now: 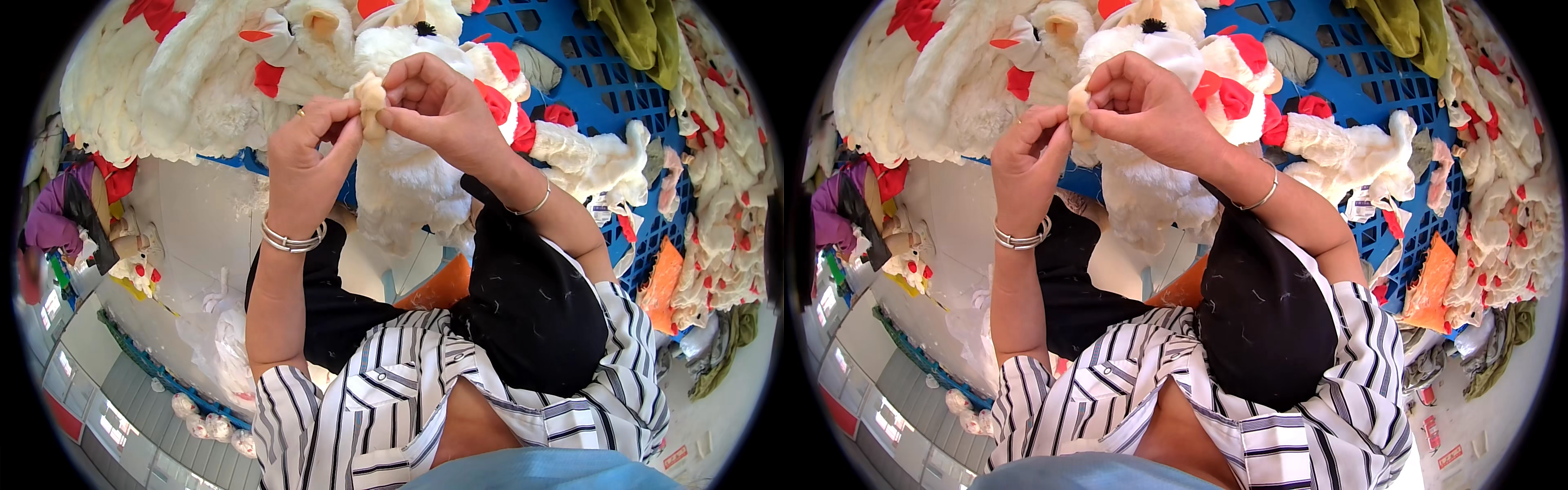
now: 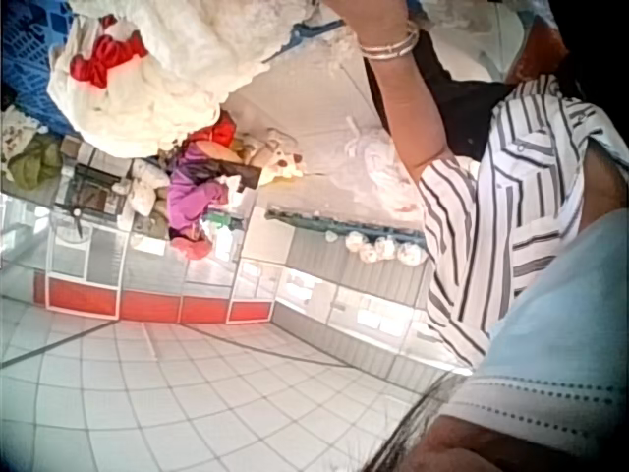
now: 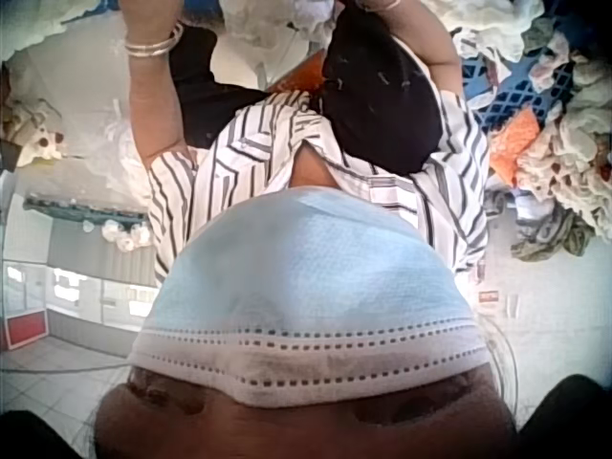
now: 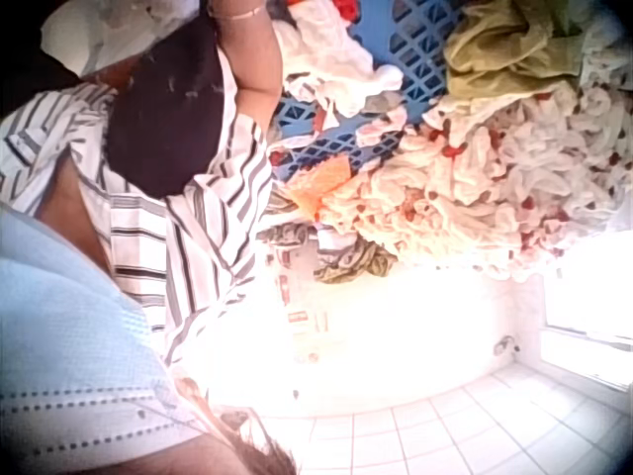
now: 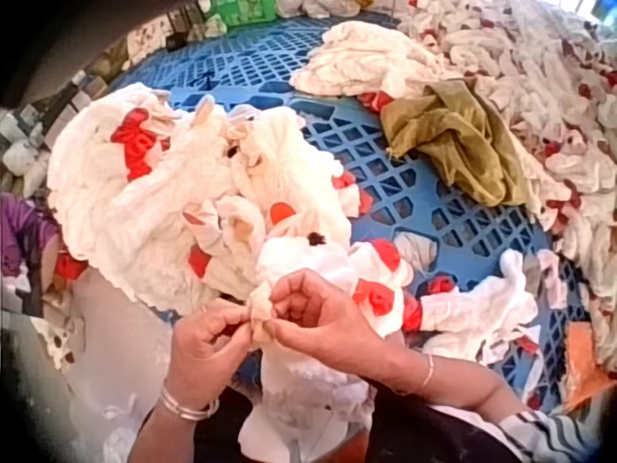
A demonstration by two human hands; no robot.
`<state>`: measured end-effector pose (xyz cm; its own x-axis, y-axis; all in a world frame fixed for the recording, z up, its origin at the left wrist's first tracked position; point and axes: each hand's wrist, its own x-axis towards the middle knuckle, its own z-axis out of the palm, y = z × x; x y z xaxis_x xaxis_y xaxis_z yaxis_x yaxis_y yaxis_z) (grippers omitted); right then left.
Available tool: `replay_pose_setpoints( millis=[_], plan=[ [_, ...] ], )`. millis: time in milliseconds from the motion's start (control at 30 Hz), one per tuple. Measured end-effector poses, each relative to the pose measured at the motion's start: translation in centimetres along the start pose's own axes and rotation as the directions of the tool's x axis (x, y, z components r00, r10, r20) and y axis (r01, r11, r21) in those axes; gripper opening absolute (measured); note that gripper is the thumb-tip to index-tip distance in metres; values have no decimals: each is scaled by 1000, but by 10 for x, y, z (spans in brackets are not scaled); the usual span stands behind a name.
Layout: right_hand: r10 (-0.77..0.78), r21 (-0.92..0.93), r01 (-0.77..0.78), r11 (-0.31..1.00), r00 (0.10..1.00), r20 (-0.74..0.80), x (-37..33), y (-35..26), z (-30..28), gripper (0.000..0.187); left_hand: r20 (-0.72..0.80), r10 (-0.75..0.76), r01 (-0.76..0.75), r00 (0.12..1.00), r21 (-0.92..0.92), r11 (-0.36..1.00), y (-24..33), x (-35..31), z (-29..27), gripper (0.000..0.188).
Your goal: The person sits cross-legged and assembles white stuffed animal toys by hand. They pick up a white plush body, insert red fabric pieces into the leg openings, and adjust the ears and facial features. The person handles the toys one at a time, placing the finished items into a blue crate.
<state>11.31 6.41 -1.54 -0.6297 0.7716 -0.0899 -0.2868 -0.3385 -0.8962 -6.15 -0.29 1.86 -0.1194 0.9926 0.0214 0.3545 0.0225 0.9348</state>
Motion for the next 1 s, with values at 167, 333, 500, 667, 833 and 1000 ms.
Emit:
replay_pose_setpoints(
  millis=[167,333,500,667,833,1000],
  plan=[
    [5,-59,-4,998,1000,24,0,-3,-1,28,87,49,-50,995,10,999,5,-2,-2,12],
    [-200,-270,206,940,978,51,2,-9,-9,33,128,63,-73,990,76,994,8,-1,-8,11],
    [-159,-740,359,569,931,329,9,-10,-17,42,62,122,-135,991,287,948,16,-4,-20,14],
    [-180,-917,311,251,945,271,9,0,-37,43,-220,55,-66,974,-46,997,-3,2,-41,19],
    [-220,-940,131,316,974,61,9,15,-64,55,-330,-189,62,925,-360,931,-17,2,-55,23],
    [-49,-875,-17,483,998,-46,-2,20,-64,52,-451,-241,10,859,-457,889,-10,8,-49,24]
  ],
)
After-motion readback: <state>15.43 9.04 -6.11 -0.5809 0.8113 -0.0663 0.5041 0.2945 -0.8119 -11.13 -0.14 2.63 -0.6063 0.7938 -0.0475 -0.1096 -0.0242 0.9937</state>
